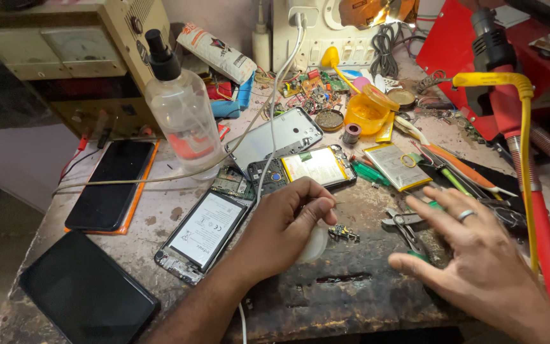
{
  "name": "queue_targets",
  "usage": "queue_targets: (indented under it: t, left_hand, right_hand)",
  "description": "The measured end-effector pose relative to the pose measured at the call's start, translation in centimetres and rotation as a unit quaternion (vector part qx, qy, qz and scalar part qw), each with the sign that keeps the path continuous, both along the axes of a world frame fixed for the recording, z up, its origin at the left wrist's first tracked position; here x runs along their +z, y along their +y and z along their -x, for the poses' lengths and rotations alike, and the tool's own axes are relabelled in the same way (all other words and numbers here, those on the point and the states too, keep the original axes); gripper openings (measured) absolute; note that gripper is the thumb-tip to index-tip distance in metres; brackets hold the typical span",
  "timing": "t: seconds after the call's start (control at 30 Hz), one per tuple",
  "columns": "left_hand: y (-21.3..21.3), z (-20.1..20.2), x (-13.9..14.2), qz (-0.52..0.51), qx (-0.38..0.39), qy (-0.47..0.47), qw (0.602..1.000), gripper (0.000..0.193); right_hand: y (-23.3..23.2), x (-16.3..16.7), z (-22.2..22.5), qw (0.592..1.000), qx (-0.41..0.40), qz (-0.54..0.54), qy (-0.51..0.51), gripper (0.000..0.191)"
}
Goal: The person solders a small electronic component on a workbench using a soldering iron and solder wire. They repeatedly apply solder to the component, trim excess solder with pliers, and reposition the component for further soldering.
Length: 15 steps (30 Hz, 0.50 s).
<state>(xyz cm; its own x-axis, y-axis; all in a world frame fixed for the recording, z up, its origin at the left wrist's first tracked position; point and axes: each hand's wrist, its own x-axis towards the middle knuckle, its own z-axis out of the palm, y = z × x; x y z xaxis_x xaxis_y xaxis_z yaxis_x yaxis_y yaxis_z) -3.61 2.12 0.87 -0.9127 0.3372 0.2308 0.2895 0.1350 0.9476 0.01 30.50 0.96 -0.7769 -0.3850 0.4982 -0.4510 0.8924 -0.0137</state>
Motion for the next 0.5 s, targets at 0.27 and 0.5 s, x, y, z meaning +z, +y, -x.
queue_targets:
  t: [0.27,0.5]
  left_hand:
    - [0.1,-0.3,-0.2,-0.050,-0.046,-0.009,0.998,0.018]
    - [0.1,-0.6,0.0,-0.032,-0.035,0.016,0.999,0.018]
  right_hand:
    - [-7.0,1.3,0.4,0.958,0.065,0.277,-0.029,0.027]
    - [-7.3,1.7,1.0,0.947,0.107,0.300,-0.039,0.023]
